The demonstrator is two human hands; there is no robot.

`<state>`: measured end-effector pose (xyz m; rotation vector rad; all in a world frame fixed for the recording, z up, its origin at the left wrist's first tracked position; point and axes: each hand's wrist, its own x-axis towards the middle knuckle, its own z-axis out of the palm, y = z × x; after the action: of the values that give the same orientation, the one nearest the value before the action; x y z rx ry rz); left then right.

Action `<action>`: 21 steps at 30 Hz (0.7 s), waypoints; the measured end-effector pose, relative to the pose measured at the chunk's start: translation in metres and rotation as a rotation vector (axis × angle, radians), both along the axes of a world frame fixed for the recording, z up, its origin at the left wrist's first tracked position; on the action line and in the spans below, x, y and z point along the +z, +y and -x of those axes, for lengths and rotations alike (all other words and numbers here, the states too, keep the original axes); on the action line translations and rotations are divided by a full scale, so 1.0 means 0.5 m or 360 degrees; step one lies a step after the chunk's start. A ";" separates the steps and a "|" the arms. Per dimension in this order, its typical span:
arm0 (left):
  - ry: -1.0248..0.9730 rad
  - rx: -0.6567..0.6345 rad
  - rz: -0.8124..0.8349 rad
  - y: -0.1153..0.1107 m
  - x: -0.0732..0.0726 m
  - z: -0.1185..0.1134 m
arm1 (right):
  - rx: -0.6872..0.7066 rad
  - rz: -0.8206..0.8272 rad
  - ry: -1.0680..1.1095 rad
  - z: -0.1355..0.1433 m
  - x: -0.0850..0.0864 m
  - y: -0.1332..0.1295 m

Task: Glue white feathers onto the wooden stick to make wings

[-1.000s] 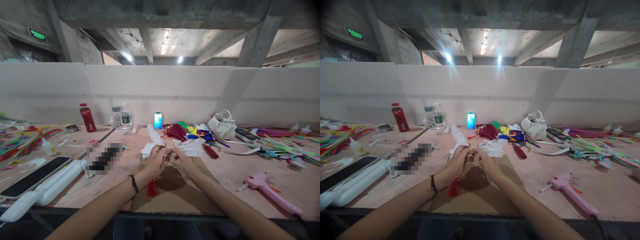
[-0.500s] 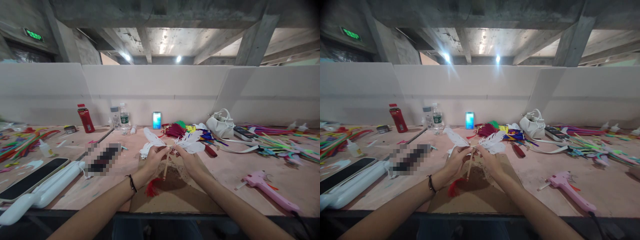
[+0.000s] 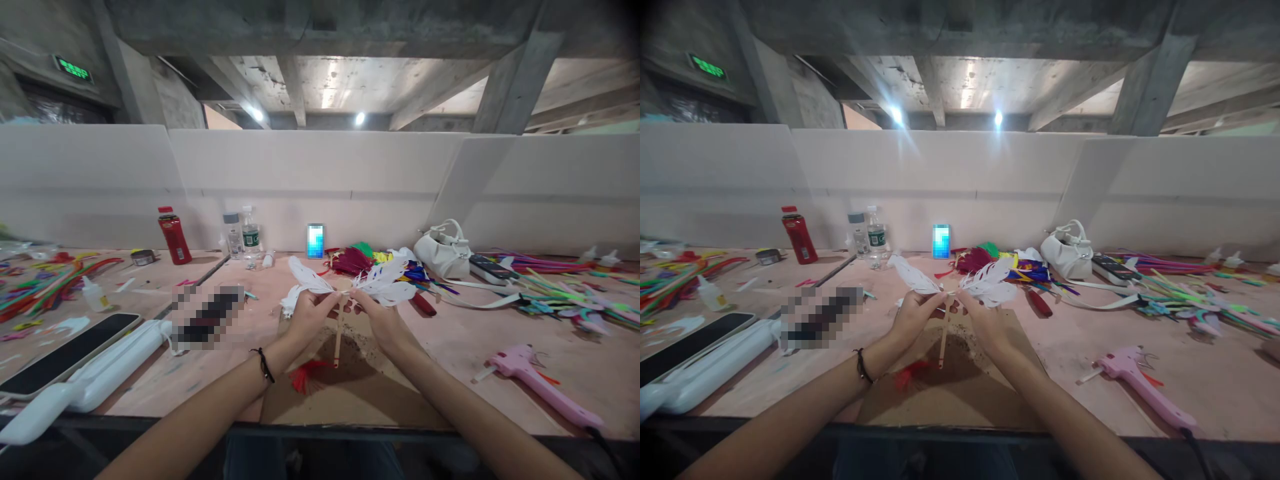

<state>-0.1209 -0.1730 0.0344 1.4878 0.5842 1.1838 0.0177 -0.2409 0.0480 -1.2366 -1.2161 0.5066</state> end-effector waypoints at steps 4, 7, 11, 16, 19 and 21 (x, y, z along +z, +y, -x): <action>0.0055 0.0048 -0.0041 -0.002 -0.001 0.000 | 0.0020 0.0088 0.0052 0.003 -0.008 0.005; 0.0093 0.0055 -0.0067 -0.002 -0.005 0.000 | 0.0031 0.0064 0.0120 0.003 -0.014 0.014; 0.0100 0.0095 -0.0090 -0.002 -0.009 0.000 | 0.0092 -0.0016 0.0221 0.002 -0.023 0.027; 0.0096 0.0098 -0.0057 -0.005 -0.007 -0.002 | 0.0148 -0.0062 0.0280 0.003 -0.038 0.039; 0.0084 0.0075 -0.0021 -0.010 -0.001 -0.003 | 0.0160 -0.0053 0.0278 0.004 -0.036 0.036; 0.0073 0.0063 0.0001 -0.013 0.003 -0.004 | 0.0150 -0.0032 0.0236 0.003 -0.027 0.027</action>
<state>-0.1190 -0.1797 0.0357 1.5124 0.6474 1.1826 0.0161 -0.2276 0.0343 -1.1089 -1.1542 0.6426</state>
